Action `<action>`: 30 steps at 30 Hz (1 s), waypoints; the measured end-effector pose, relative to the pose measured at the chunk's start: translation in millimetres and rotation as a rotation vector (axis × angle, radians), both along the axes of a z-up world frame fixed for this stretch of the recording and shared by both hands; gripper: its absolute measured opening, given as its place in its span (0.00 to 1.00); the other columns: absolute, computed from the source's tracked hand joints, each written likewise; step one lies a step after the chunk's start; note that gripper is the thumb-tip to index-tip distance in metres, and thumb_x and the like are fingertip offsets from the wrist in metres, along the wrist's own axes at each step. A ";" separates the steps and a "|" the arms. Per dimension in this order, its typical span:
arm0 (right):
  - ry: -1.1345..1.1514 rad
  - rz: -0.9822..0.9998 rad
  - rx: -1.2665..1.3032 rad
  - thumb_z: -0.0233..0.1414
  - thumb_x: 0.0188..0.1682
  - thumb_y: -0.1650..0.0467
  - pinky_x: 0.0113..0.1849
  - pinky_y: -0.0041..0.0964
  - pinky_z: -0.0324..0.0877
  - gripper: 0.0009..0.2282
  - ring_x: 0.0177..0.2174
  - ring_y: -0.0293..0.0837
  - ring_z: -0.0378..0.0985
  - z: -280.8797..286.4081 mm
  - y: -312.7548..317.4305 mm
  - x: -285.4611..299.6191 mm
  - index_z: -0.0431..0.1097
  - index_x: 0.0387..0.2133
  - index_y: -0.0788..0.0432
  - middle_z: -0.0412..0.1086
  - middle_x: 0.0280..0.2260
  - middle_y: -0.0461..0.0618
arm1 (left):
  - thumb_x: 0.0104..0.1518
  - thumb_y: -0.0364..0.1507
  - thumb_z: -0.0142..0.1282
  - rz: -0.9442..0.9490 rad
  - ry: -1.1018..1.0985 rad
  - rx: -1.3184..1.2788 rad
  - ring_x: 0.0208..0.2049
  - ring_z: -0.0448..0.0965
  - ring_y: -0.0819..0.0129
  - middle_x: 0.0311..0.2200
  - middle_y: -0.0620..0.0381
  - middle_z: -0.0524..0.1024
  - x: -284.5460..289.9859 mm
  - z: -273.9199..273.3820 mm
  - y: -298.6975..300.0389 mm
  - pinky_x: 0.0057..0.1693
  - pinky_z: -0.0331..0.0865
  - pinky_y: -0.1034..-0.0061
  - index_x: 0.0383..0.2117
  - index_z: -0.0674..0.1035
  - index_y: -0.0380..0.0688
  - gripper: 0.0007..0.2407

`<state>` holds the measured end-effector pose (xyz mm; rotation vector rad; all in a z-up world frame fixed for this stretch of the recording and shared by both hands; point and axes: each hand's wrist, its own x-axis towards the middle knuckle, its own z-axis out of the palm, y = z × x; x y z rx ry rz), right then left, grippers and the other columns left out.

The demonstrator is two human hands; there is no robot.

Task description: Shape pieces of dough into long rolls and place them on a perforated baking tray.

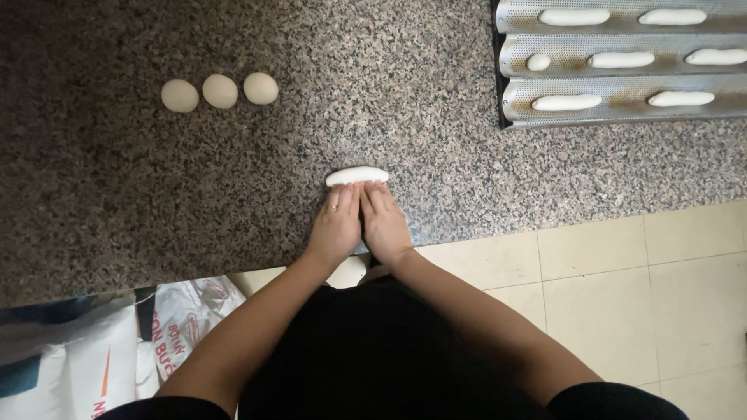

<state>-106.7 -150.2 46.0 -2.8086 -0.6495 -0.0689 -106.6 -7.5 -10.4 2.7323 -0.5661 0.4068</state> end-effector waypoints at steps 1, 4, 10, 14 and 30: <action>0.020 0.002 -0.009 0.47 0.49 0.73 0.60 0.51 0.65 0.26 0.63 0.62 0.63 -4.0 -1.1 -1.5 0.61 0.65 0.63 0.61 0.61 0.58 | 0.48 0.26 0.51 -0.006 -0.001 0.004 0.58 0.73 0.47 0.54 0.43 0.73 -1.9 -11.9 0.1 0.57 0.73 0.62 0.60 0.74 0.33 0.27; 0.003 0.032 -0.040 0.48 0.49 0.72 0.59 0.48 0.67 0.25 0.62 0.59 0.65 -3.0 -6.5 1.9 0.63 0.63 0.62 0.62 0.59 0.54 | 0.46 0.29 0.52 -0.033 0.040 0.004 0.57 0.73 0.48 0.55 0.45 0.72 -3.8 -3.0 7.2 0.58 0.73 0.62 0.60 0.74 0.34 0.29; -0.068 -0.007 0.164 0.52 0.51 0.69 0.51 0.38 0.70 0.11 0.49 0.45 0.75 4.9 -16.9 24.5 0.78 0.45 0.47 0.72 0.44 0.38 | 0.52 0.33 0.54 0.023 0.266 -0.110 0.56 0.74 0.55 0.51 0.56 0.74 4.9 31.4 18.6 0.56 0.73 0.66 0.50 0.80 0.44 0.19; -0.097 -0.126 0.336 0.50 0.49 0.72 0.46 0.43 0.73 0.09 0.44 0.47 0.76 22.5 -1.3 73.5 0.78 0.37 0.46 0.71 0.38 0.39 | 0.63 0.28 0.48 0.145 0.255 -0.310 0.53 0.77 0.52 0.45 0.54 0.76 56.0 72.1 16.3 0.56 0.72 0.63 0.45 0.83 0.45 0.11; 0.006 0.063 0.034 0.38 0.57 0.66 0.66 0.60 0.43 0.28 0.70 0.61 0.50 3.0 3.5 69.8 0.51 0.71 0.66 0.51 0.71 0.63 | 0.59 0.47 0.49 0.006 0.216 0.001 0.74 0.48 0.31 0.69 0.20 0.53 62.7 40.6 -1.6 0.74 0.41 0.42 0.64 0.62 0.16 0.39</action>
